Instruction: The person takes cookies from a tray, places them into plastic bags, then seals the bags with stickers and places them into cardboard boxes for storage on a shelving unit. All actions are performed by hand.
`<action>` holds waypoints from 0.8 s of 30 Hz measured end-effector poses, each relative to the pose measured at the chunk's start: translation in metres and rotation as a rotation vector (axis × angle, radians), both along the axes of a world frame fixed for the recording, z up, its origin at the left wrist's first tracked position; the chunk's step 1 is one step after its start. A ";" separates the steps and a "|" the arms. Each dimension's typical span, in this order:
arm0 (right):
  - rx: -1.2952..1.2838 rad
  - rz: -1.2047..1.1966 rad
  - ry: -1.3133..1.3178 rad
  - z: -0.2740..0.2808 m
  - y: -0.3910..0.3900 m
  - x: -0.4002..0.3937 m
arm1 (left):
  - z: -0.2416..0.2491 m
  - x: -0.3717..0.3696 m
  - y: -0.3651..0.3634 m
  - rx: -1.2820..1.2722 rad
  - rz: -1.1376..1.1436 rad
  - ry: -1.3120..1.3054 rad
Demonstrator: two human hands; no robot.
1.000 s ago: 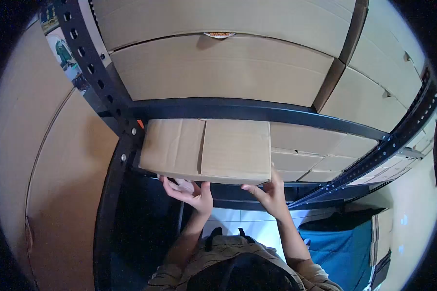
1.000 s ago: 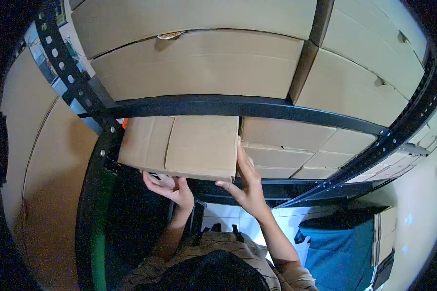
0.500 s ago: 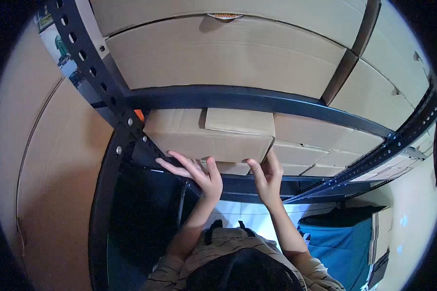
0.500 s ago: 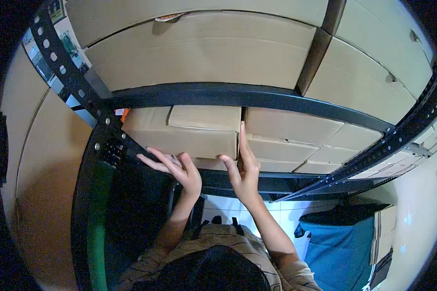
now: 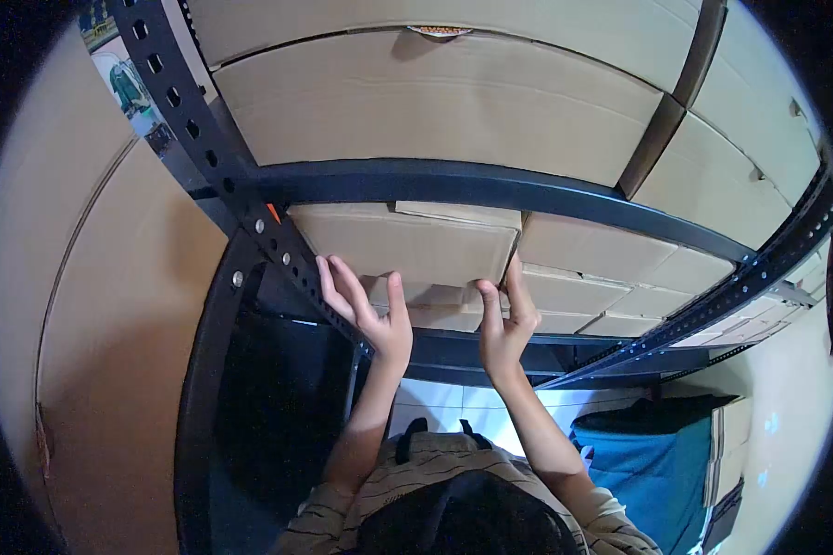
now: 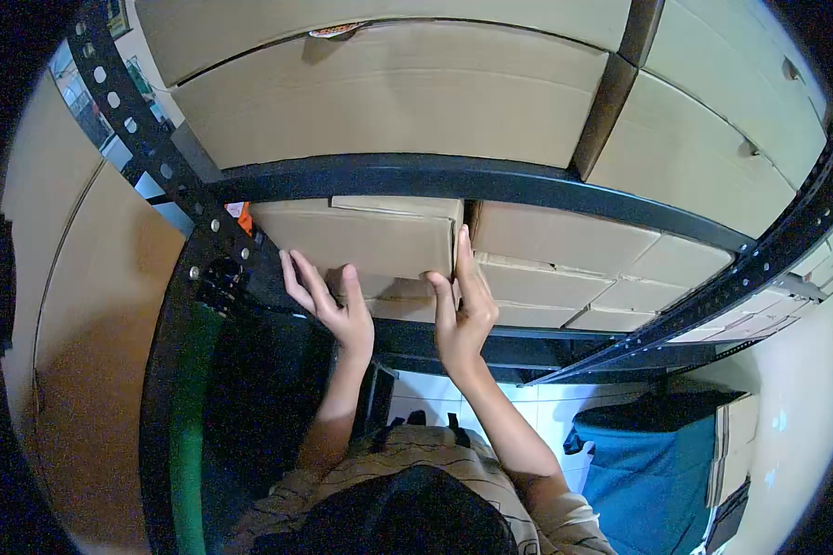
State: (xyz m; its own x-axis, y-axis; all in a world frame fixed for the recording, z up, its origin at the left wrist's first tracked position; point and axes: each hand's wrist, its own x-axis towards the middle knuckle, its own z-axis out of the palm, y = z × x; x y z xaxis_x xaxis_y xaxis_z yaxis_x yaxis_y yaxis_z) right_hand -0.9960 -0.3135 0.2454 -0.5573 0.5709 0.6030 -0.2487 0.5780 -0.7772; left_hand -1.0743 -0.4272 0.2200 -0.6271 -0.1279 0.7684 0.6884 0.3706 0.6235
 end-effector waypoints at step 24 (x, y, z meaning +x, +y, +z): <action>-0.058 -0.142 -0.021 -0.042 -0.002 0.007 | -0.011 -0.023 0.012 0.631 -0.314 -0.416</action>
